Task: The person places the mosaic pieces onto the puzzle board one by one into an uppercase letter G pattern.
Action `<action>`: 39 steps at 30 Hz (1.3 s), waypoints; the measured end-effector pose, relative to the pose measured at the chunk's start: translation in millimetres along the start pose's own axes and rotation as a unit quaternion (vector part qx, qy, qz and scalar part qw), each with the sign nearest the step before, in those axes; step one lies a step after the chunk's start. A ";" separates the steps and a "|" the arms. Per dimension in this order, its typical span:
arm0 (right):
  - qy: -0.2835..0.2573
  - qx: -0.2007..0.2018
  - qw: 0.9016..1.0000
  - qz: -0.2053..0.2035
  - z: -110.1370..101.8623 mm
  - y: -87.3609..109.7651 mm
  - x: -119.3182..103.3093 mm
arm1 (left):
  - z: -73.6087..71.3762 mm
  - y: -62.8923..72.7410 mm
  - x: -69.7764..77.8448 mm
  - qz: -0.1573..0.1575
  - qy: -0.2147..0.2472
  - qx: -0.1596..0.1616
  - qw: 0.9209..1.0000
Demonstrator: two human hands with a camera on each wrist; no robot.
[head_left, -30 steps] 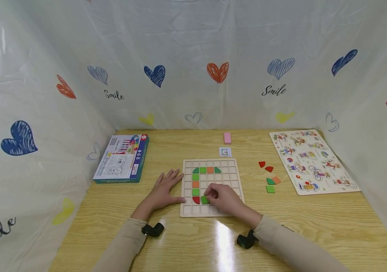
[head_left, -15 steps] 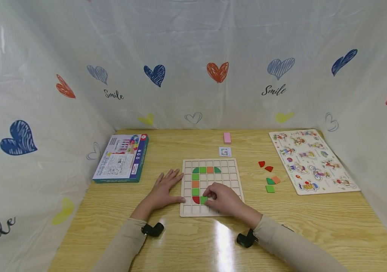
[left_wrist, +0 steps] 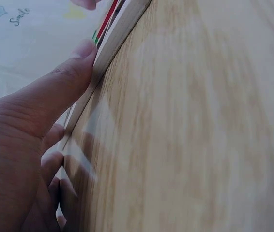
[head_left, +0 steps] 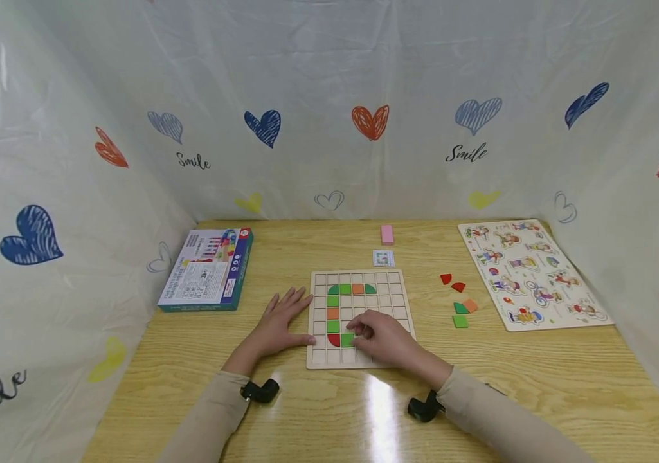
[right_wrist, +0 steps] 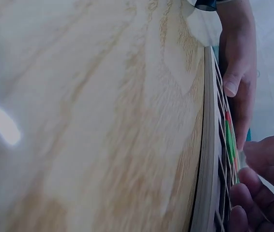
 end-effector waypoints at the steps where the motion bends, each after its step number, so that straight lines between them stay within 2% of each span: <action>1: -0.004 0.002 1.000 0.000 -1.7 0.8 1.3 | 0.0 0.0 -0.1 0.001 0.000 0.001 1.000; 8: -0.008 0.017 1.000 0.008 -19.3 8.4 17.2 | -0.2 1.1 -0.9 0.004 0.001 0.001 1.000; 13: -0.005 0.028 0.999 0.033 -37.6 15.5 33.7 | -0.3 1.8 -1.1 0.004 0.005 0.003 1.000; 17: 0.010 0.044 0.997 0.058 -55.5 23.5 50.6 | 1.3 1.4 -2.8 0.005 0.003 0.004 1.000; 27: 0.067 0.088 0.990 0.088 -103.7 50.0 88.8 | 2.1 1.0 -4.4 0.004 -0.001 0.003 1.000; 33: 0.086 0.096 0.986 0.108 -123.8 63.5 109.5 | 2.6 0.4 -4.7 0.005 -0.007 0.001 1.000; 39: 0.118 0.096 0.983 0.107 -139.8 73.0 123.7 | 2.2 0.0 -3.4 0.006 -0.004 0.001 1.000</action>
Point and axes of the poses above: each hand's wrist, its own y-axis away from the middle knuckle, its own z-axis out of the palm, x = y × z, the point moved 2 cm from there along -y, towards the middle knuckle
